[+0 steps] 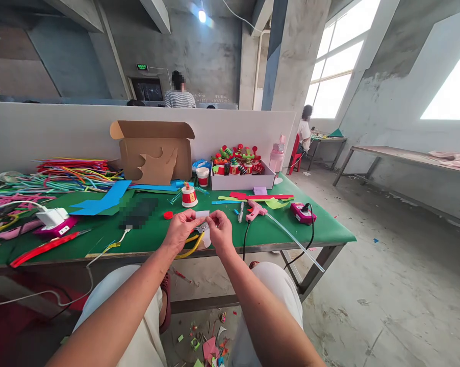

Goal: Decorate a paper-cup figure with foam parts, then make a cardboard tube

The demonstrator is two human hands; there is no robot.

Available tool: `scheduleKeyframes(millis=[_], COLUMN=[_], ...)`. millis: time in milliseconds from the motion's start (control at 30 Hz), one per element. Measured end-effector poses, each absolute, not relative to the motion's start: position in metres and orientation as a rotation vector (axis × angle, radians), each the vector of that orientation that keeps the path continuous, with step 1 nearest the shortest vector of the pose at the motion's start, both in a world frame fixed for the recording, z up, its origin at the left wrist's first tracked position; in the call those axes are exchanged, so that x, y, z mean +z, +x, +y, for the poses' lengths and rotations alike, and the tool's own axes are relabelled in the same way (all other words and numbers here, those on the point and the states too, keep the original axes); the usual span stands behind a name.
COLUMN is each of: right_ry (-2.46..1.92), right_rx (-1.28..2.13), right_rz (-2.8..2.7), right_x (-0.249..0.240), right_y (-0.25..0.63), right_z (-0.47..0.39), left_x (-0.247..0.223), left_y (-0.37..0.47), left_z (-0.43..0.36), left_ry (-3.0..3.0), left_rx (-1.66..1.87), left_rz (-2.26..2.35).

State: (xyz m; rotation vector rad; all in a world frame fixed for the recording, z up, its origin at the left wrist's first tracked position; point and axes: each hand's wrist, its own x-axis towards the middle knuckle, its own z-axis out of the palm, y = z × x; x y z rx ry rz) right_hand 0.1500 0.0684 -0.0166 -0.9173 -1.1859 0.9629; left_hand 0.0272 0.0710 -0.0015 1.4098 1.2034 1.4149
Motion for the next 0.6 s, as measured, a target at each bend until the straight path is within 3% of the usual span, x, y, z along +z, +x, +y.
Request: scheduleKeyframes(millis=[133, 267, 600], right_ry=[-0.817, -0.69, -0.546], right_rx=[1.29, 1.636, 1.819], right_rz=[-0.971, -0.67, -0.46], right_x=[-0.013, -0.016, -0.025], right_y=[0.159, 0.161, 0.158], right_z=[0.073, 0.073, 0.076], left_x=[0.005, 0.0, 0.003], left_y=[0.014, 0.008, 0.0], left_z=[0.074, 0.075, 0.077], left_ry=[1.764, 1.739, 1.872], left_rx=[1.543, 1.507, 1.597], left_rz=[1.316, 1.202, 1.081])
